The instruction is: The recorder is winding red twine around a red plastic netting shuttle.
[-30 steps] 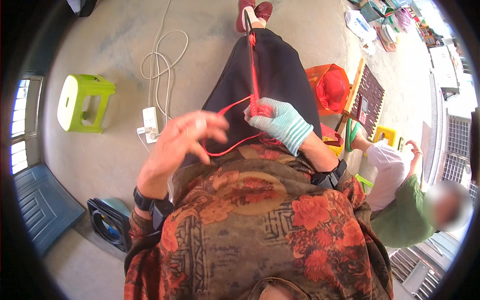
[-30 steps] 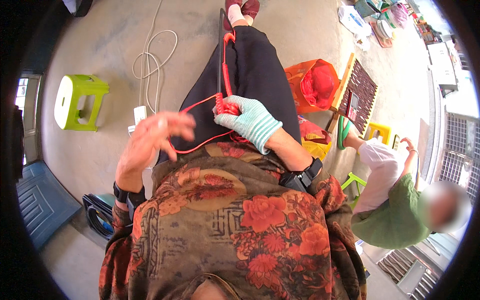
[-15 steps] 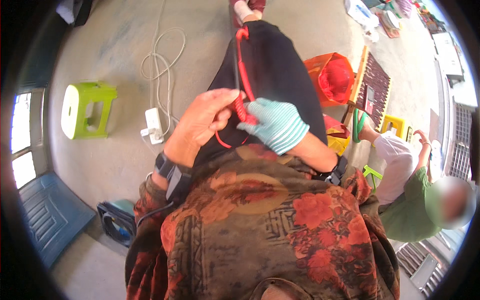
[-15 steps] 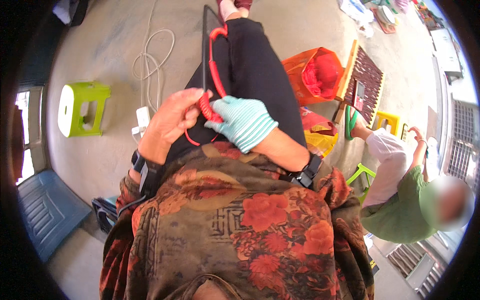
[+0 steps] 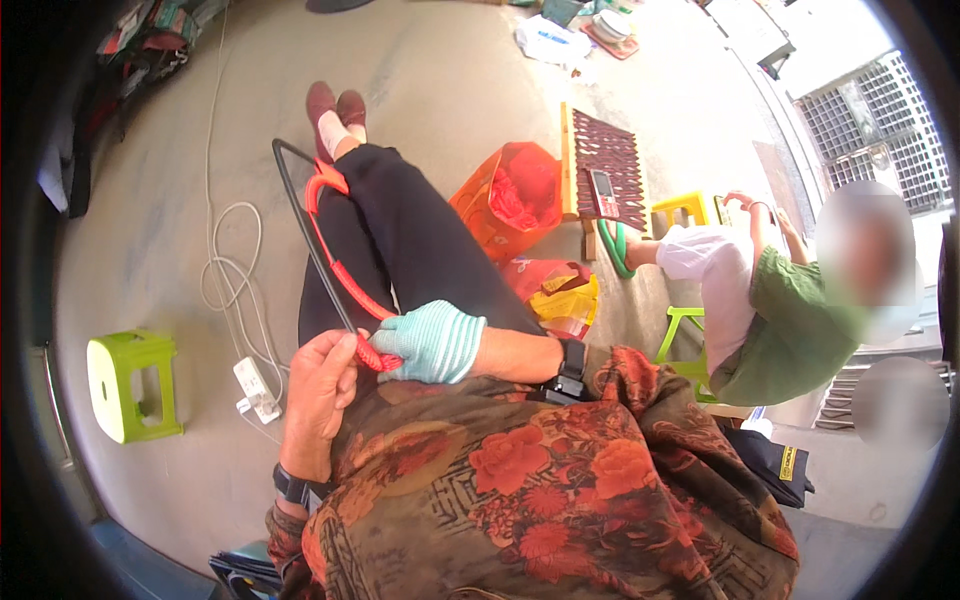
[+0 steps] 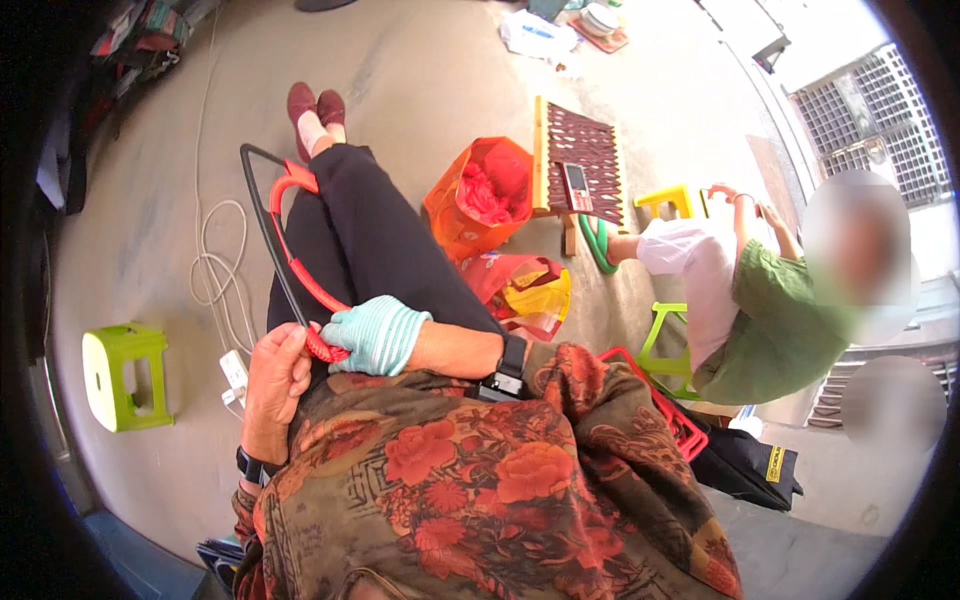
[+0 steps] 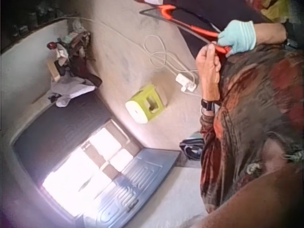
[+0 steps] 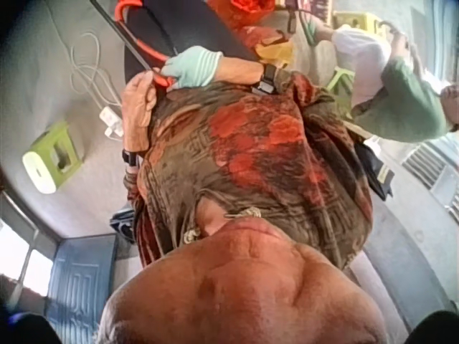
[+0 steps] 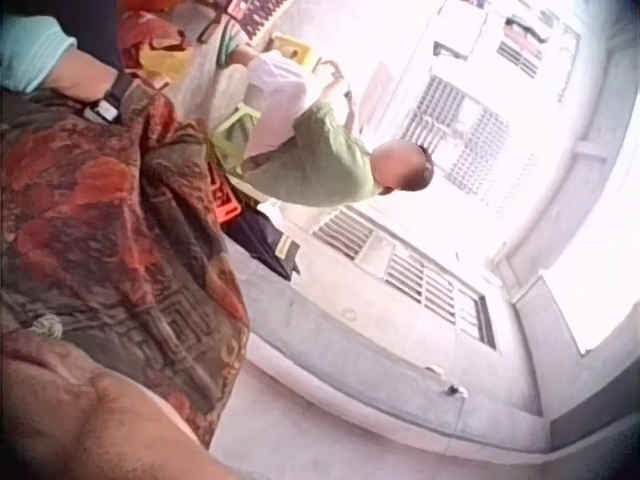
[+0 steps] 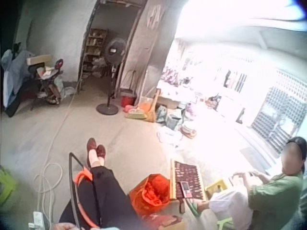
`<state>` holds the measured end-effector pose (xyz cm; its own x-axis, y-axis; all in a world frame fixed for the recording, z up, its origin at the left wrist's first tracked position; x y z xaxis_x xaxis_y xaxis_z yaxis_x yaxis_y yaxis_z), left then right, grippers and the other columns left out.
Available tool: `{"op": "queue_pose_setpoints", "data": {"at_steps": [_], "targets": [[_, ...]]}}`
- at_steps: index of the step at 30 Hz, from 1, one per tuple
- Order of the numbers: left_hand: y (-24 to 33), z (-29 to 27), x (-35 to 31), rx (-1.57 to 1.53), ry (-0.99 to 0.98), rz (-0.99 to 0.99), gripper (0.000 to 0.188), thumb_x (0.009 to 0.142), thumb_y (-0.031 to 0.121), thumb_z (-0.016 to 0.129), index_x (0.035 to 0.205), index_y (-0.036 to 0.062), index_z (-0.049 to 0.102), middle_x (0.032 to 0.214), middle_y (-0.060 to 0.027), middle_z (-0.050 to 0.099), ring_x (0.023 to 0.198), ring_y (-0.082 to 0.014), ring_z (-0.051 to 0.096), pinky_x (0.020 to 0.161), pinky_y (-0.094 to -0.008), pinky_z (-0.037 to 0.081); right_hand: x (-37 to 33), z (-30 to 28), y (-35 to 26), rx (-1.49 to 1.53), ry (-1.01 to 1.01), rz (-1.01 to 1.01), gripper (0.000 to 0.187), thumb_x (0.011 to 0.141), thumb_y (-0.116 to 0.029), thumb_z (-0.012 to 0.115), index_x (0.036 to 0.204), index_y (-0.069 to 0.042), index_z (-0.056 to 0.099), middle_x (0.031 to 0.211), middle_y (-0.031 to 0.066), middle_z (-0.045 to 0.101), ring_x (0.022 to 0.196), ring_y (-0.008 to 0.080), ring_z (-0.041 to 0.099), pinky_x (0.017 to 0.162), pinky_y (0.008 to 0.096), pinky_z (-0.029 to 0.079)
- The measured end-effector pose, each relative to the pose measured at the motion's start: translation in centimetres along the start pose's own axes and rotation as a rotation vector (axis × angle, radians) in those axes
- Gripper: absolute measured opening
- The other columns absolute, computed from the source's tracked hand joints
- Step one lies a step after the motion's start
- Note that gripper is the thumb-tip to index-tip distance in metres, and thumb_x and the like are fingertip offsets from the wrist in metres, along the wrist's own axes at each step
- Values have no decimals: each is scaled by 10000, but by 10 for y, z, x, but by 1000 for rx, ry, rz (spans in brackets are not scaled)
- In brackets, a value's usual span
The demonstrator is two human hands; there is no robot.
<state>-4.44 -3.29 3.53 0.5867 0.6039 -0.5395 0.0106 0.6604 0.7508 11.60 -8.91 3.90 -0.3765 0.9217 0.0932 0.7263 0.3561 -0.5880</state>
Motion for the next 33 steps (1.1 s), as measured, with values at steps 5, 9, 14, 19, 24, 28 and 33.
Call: {"op": "queue_pose_setpoints", "data": {"at_steps": [5,9,14,19,24,28,33], "targets": [[25,-16,-29,171,144,224,256,903,120,558,1124,-7,573,914,-64,618,489,-19,414,371,-149,283,0,-8,5,66,71,116,341,805,-401,645,906,-82,580,805,117,598,745,335,622,646,415,494],[31,-35,-50,371,62,58,219,883,100,574,1064,-19,601,820,-37,618,497,-31,438,428,-169,332,2,-7,7,121,47,142,361,789,-423,661,894,-85,591,799,117,592,744,336,615,643,406,488],[20,-32,-56,345,-159,-96,164,900,132,581,921,-22,632,763,-49,602,525,-61,490,492,-188,400,8,-11,21,377,200,99,313,770,-308,704,989,-97,631,822,106,625,716,285,626,690,348,509],[23,-22,-43,-300,-446,450,360,909,276,550,1098,-27,587,1261,-267,499,1224,-369,460,998,-505,379,0,-71,61,913,207,535,224,897,-186,533,956,-14,664,823,63,663,778,144,635,702,268,504],[42,-17,8,-415,-240,476,444,896,216,585,1280,18,482,1397,-209,394,1281,-338,414,991,-431,419,9,-94,55,-286,678,239,194,884,-232,603,935,-68,693,904,134,650,843,216,641,727,288,495],[11,-17,38,-75,-78,334,356,883,82,585,1218,-21,522,1192,-120,563,1048,-187,573,824,-306,504,31,-55,48,129,524,446,193,866,-246,633,912,-66,687,830,116,655,677,193,642,638,299,499],[2,-12,50,461,-102,391,280,875,80,607,1130,-29,578,992,-53,638,805,-79,594,709,-233,507,35,-30,30,871,89,549,417,903,-242,605,1251,-34,509,930,102,652,790,142,624,732,286,510]]}}
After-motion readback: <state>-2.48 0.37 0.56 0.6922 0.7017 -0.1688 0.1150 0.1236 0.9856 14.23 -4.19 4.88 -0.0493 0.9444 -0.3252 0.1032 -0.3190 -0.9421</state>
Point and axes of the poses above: each hand's wrist, its own x-axis towards the middle knuckle, its own z-axis out of the palm, y = z × x, the point moved 3 cm from there along x, towards the middle knuckle
